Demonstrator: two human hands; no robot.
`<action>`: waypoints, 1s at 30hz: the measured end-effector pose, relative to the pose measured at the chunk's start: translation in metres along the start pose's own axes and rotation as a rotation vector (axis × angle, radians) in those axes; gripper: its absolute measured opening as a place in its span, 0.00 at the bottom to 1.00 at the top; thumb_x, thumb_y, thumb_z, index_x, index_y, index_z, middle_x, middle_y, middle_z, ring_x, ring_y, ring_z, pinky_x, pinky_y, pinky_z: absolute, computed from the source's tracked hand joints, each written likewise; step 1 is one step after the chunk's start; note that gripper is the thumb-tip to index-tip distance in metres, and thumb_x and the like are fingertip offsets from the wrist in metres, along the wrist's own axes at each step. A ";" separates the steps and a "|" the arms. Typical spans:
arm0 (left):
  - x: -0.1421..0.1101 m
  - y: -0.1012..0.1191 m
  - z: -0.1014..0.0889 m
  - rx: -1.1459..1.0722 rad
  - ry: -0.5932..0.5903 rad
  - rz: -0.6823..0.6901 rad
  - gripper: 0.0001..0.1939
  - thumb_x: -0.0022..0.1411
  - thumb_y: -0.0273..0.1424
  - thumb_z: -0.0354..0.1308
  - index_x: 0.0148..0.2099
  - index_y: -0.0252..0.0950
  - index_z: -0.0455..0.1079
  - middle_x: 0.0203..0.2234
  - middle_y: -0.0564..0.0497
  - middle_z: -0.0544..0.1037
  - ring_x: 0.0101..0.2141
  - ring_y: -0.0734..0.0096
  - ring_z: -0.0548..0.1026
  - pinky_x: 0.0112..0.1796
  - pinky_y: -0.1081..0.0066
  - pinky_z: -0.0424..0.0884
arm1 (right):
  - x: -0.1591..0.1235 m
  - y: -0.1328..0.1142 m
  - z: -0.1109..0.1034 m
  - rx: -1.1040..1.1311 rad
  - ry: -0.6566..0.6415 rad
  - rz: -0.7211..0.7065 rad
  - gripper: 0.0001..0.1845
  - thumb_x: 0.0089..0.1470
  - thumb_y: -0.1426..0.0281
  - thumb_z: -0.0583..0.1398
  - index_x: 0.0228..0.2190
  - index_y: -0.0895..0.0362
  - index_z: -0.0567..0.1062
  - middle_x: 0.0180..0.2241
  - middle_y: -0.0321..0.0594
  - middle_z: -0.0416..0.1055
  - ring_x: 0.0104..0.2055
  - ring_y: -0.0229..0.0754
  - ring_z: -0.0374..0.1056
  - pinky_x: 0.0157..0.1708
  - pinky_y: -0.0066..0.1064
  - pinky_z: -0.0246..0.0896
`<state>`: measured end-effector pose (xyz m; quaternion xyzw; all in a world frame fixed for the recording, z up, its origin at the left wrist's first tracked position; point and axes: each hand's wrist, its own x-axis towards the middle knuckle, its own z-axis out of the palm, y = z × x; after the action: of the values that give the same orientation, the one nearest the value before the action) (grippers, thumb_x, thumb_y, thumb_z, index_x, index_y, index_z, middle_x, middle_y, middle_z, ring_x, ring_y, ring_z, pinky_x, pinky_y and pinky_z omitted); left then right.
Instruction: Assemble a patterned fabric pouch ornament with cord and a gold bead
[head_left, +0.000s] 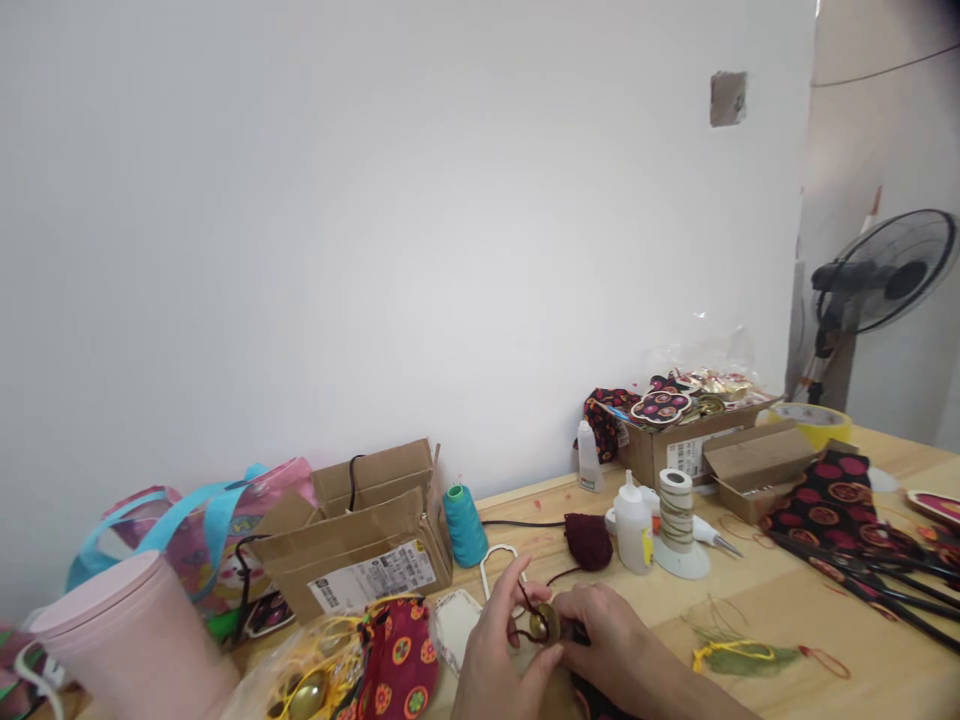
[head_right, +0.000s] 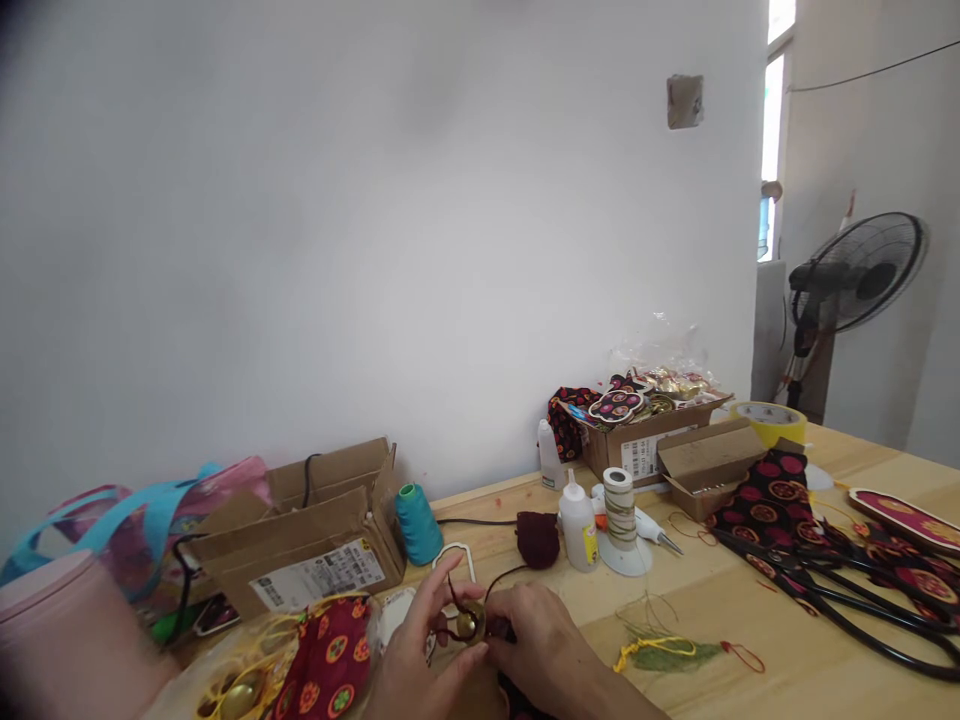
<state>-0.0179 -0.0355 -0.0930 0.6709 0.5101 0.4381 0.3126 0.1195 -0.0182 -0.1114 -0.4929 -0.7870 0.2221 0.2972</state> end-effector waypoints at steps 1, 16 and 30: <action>0.000 0.000 0.000 -0.001 -0.007 0.006 0.32 0.41 0.19 0.52 0.52 0.38 0.57 0.35 0.50 0.74 0.35 0.68 0.70 0.35 0.71 0.63 | 0.000 0.000 0.000 -0.002 -0.002 0.004 0.06 0.37 0.76 0.55 0.18 0.59 0.72 0.17 0.32 0.66 0.20 0.33 0.56 0.19 0.23 0.40; 0.009 -0.018 -0.006 -0.135 -0.064 -0.032 0.16 0.42 0.25 0.58 0.38 0.37 0.70 0.34 0.47 0.76 0.35 0.63 0.73 0.36 0.68 0.69 | 0.003 -0.002 -0.009 0.166 0.091 -0.002 0.11 0.40 0.77 0.54 0.26 0.55 0.75 0.24 0.35 0.72 0.28 0.36 0.63 0.27 0.23 0.52; 0.006 -0.017 -0.007 -0.077 -0.336 -0.171 0.14 0.52 0.36 0.50 0.35 0.33 0.68 0.15 0.57 0.65 0.15 0.79 0.61 0.16 0.79 0.56 | -0.002 -0.012 -0.015 0.016 0.002 -0.108 0.15 0.39 0.70 0.61 0.34 0.54 0.71 0.26 0.33 0.69 0.28 0.37 0.61 0.27 0.24 0.50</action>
<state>-0.0309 -0.0250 -0.1032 0.6763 0.4889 0.3111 0.4548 0.1229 -0.0245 -0.0930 -0.4475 -0.8104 0.2114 0.3135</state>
